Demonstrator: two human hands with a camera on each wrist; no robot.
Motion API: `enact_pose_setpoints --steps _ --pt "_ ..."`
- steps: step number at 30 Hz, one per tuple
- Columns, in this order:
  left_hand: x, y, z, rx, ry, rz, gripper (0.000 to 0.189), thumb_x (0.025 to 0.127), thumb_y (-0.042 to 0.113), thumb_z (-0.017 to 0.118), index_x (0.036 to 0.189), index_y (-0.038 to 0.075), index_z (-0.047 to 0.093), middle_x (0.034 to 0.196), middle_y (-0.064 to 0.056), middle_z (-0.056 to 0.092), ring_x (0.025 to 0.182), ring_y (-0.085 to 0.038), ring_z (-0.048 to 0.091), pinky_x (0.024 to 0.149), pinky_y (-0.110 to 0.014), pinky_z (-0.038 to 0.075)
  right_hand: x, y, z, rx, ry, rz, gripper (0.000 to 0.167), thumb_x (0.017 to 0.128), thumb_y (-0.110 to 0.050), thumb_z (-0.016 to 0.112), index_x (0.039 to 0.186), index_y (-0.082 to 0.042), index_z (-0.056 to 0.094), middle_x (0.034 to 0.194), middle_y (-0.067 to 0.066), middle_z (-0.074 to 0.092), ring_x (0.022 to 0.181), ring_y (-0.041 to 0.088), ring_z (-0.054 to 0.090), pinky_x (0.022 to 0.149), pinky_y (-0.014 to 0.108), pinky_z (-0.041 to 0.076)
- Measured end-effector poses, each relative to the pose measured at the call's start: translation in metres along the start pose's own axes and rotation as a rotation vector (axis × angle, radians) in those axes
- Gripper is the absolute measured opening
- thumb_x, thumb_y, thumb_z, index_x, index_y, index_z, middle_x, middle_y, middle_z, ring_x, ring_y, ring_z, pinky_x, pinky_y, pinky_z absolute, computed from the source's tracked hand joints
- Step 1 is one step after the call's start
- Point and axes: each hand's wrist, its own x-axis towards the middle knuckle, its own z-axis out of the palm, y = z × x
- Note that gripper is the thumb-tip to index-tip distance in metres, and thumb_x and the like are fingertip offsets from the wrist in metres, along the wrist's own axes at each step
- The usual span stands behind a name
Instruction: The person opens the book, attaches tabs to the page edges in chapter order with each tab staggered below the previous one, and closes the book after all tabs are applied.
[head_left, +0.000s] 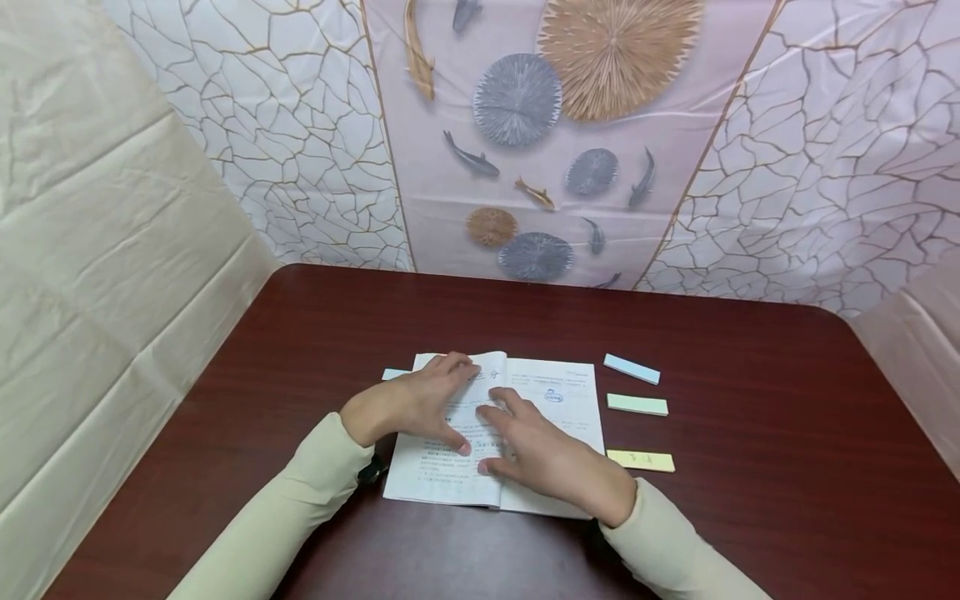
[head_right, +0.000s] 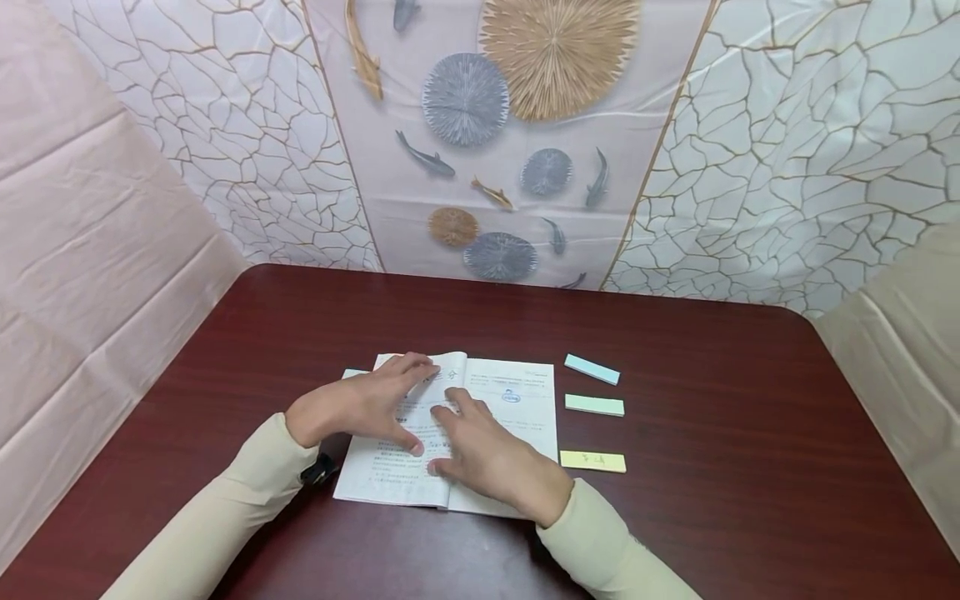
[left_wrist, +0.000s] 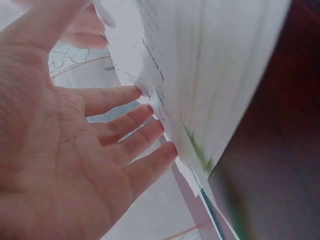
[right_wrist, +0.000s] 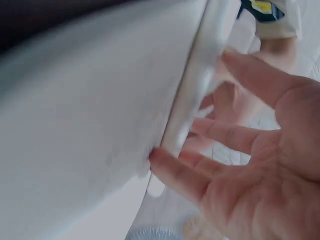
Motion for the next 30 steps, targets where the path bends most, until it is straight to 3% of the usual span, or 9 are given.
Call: enact_pose_setpoints --steps 3,7,16,24,30 --pt "0.0 -0.001 0.002 -0.014 -0.004 -0.012 0.112 0.077 0.049 0.094 0.162 0.005 0.035 0.164 -0.01 0.034 0.15 -0.028 0.035 0.11 -0.044 0.048 0.001 0.006 -0.012 0.03 -0.019 0.027 0.067 0.094 -0.02 0.082 0.15 0.002 0.053 0.158 0.025 0.04 0.141 0.039 0.049 0.114 0.053 0.043" --pt "0.001 -0.001 0.003 -0.038 -0.016 -0.025 0.114 0.077 0.048 0.094 0.164 0.007 0.033 0.166 -0.01 0.031 0.151 -0.027 0.033 0.112 -0.042 0.047 0.001 0.021 -0.032 -0.012 -0.019 0.101 0.071 0.095 -0.023 0.081 0.154 0.0 0.05 0.155 0.021 0.046 0.14 0.037 0.05 0.114 0.053 0.044" --pt "0.001 0.001 0.002 -0.047 -0.027 -0.039 0.116 0.077 0.047 0.095 0.165 0.008 0.03 0.168 -0.009 0.028 0.153 -0.028 0.03 0.115 -0.042 0.043 0.007 0.075 -0.054 -0.12 -0.026 0.274 0.087 0.091 -0.032 0.085 0.157 0.006 0.042 0.157 0.027 0.042 0.143 0.047 0.041 0.112 0.056 0.043" --pt "0.002 0.001 0.003 -0.055 -0.031 -0.042 0.117 0.077 0.047 0.095 0.165 0.007 0.03 0.168 -0.01 0.028 0.152 -0.028 0.03 0.117 -0.044 0.041 0.009 0.092 -0.054 -0.152 -0.026 0.26 0.092 0.087 -0.036 0.089 0.154 0.009 0.045 0.148 0.024 0.046 0.129 0.039 0.045 0.104 0.053 0.047" --pt "0.002 0.001 0.003 -0.054 -0.023 -0.03 0.116 0.077 0.046 0.095 0.165 0.006 0.03 0.168 -0.01 0.029 0.152 -0.028 0.031 0.118 -0.042 0.041 0.007 0.085 -0.051 -0.283 0.015 0.258 0.084 0.087 -0.037 0.089 0.15 0.005 0.052 0.147 0.021 0.049 0.133 0.04 0.045 0.115 0.059 0.038"
